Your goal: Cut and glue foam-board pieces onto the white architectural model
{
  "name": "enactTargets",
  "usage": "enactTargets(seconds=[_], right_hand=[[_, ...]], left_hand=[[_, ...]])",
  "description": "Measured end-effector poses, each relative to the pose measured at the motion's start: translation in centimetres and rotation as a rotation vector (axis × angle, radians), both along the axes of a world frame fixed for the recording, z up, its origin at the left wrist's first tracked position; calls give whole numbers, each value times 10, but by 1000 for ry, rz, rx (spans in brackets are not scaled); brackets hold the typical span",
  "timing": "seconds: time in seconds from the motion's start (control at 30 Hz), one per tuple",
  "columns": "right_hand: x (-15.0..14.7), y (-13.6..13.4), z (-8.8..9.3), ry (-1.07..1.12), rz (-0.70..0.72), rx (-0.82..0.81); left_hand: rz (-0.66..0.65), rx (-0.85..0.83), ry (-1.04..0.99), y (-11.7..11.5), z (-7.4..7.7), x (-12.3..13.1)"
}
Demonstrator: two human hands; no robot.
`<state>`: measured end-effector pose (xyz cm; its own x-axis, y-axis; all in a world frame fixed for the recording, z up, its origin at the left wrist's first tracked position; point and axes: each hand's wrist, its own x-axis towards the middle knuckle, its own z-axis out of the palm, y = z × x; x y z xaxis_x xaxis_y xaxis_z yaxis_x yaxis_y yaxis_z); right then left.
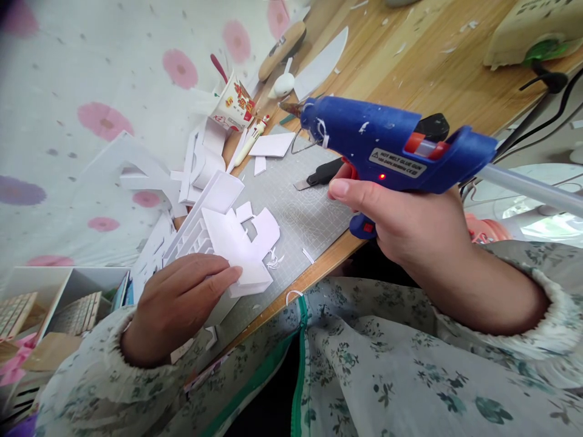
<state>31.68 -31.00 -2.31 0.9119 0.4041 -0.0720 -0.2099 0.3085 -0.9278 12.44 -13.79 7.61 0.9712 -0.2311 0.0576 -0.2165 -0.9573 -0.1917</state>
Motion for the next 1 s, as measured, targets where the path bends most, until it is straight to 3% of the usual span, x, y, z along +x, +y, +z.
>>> enactTargets(seconds=[1.0], right_hand=[[1,2,-7,-26,-22,62]], left_hand=[[3,-7,-2,-8,-1,1]])
